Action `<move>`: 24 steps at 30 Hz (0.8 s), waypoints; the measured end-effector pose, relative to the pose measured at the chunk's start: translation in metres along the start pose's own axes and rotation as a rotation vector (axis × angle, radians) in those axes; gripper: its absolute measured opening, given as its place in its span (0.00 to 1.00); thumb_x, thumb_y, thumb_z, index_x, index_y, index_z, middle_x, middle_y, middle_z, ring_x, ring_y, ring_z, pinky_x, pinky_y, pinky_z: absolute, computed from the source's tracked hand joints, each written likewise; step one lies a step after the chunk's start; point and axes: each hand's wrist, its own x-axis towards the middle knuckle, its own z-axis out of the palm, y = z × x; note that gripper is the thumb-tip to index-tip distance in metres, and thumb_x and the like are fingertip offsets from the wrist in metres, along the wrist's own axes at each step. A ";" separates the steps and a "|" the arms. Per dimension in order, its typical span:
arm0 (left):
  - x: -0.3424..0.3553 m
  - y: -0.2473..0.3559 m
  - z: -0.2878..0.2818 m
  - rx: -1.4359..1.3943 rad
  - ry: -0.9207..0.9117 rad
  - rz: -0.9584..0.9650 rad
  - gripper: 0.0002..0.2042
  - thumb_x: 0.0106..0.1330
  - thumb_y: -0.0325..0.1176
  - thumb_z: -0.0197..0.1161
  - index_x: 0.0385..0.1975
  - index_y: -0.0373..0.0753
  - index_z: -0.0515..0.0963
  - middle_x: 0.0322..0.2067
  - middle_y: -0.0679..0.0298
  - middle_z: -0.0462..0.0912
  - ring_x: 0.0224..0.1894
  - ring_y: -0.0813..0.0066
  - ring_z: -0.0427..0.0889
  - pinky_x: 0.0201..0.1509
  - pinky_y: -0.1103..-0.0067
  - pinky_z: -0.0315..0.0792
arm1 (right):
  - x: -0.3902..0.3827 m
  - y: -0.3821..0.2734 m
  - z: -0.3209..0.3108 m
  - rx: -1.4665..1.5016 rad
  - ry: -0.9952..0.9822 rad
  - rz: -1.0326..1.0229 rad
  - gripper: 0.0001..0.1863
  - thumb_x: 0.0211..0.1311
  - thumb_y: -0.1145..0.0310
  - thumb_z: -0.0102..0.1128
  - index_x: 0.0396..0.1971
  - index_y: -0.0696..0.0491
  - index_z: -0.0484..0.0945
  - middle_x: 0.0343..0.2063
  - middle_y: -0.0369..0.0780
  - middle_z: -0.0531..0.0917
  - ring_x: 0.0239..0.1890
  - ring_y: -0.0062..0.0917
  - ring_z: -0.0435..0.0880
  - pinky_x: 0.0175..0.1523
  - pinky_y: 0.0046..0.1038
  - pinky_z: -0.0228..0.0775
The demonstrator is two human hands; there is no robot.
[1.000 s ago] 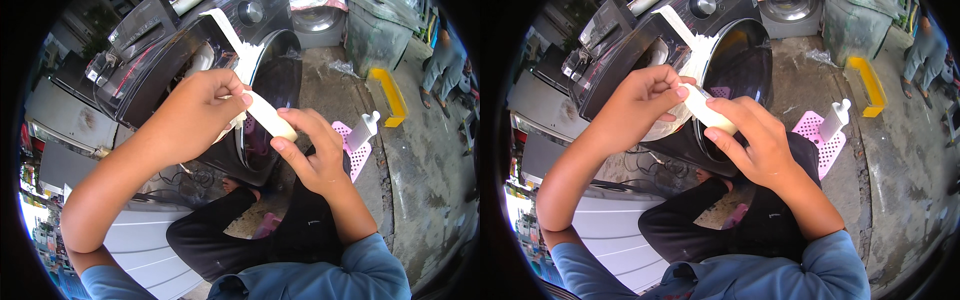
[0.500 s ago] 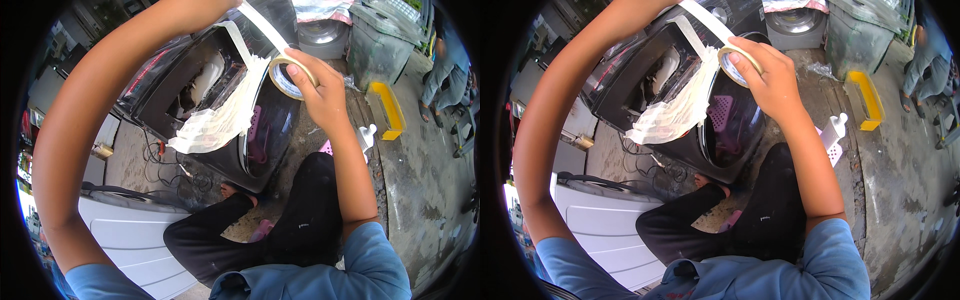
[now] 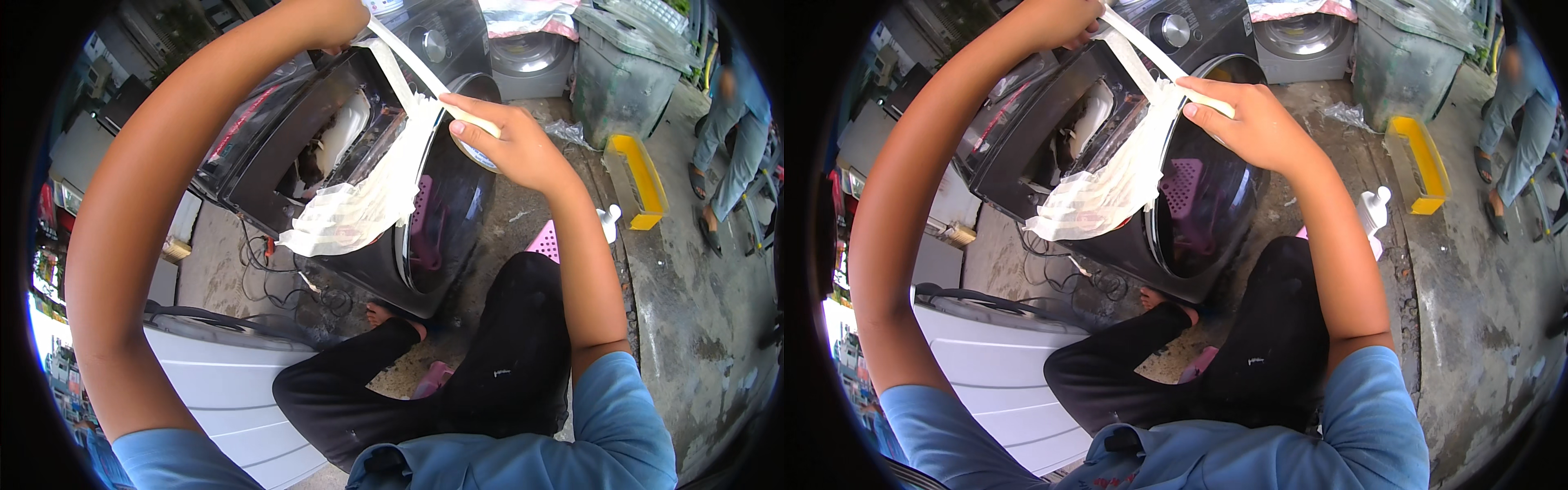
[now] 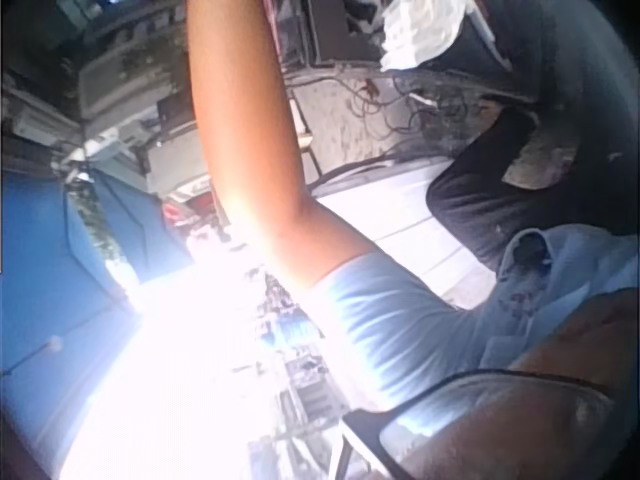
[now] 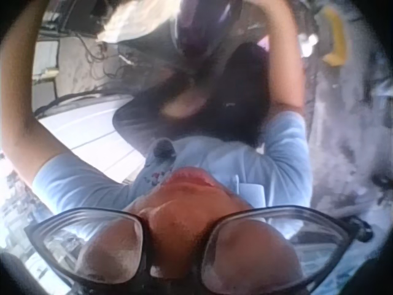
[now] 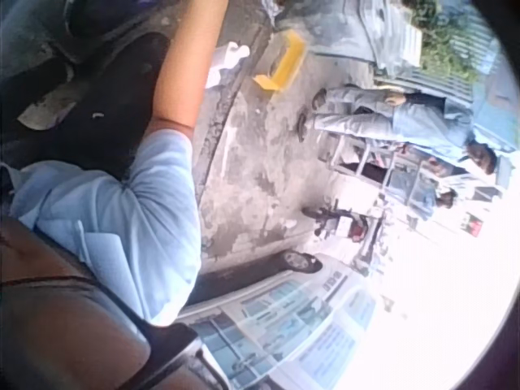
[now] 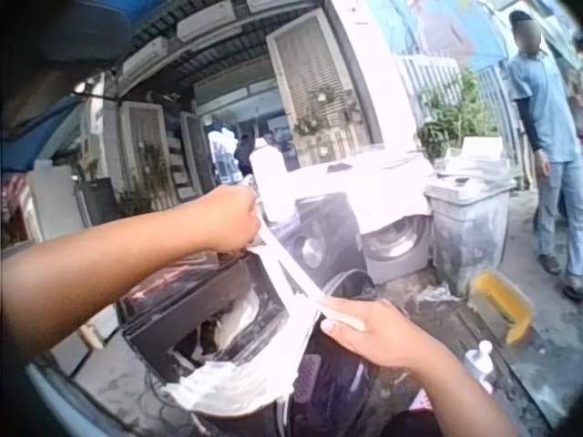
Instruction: The person applies masking tape to the edges of a washing machine door, sprays a substance onto the taped area, and then removes the tape to reveal a clean edge. The person handles the tape and spray can with both hands while seated on the ground.
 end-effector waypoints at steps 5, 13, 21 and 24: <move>0.003 0.005 0.007 0.011 0.084 -0.016 0.17 0.67 0.35 0.54 0.35 0.23 0.83 0.38 0.32 0.84 0.45 0.36 0.86 0.55 0.54 0.78 | 0.015 0.003 -0.011 -0.030 -0.129 0.046 0.27 0.74 0.56 0.64 0.67 0.51 0.78 0.51 0.44 0.89 0.51 0.21 0.82 0.61 0.28 0.71; 0.002 -0.007 0.002 0.054 0.043 0.009 0.19 0.69 0.37 0.54 0.37 0.22 0.81 0.39 0.30 0.84 0.46 0.34 0.85 0.55 0.53 0.78 | 0.026 0.002 -0.008 -0.010 -0.131 -0.009 0.28 0.72 0.56 0.66 0.67 0.53 0.77 0.48 0.42 0.90 0.46 0.18 0.80 0.58 0.27 0.72; 0.000 -0.001 0.003 -0.048 0.052 -0.056 0.17 0.67 0.36 0.57 0.33 0.24 0.83 0.35 0.33 0.85 0.44 0.37 0.87 0.53 0.54 0.79 | 0.028 0.003 -0.003 -0.046 -0.128 -0.009 0.28 0.72 0.55 0.66 0.67 0.52 0.78 0.46 0.43 0.90 0.45 0.19 0.80 0.58 0.28 0.72; 0.000 -0.003 0.003 0.060 0.058 0.002 0.15 0.64 0.34 0.58 0.32 0.26 0.84 0.33 0.36 0.85 0.43 0.39 0.87 0.52 0.55 0.80 | 0.032 0.003 -0.001 -0.033 -0.153 0.012 0.28 0.72 0.55 0.66 0.67 0.52 0.78 0.46 0.44 0.90 0.45 0.20 0.81 0.59 0.28 0.72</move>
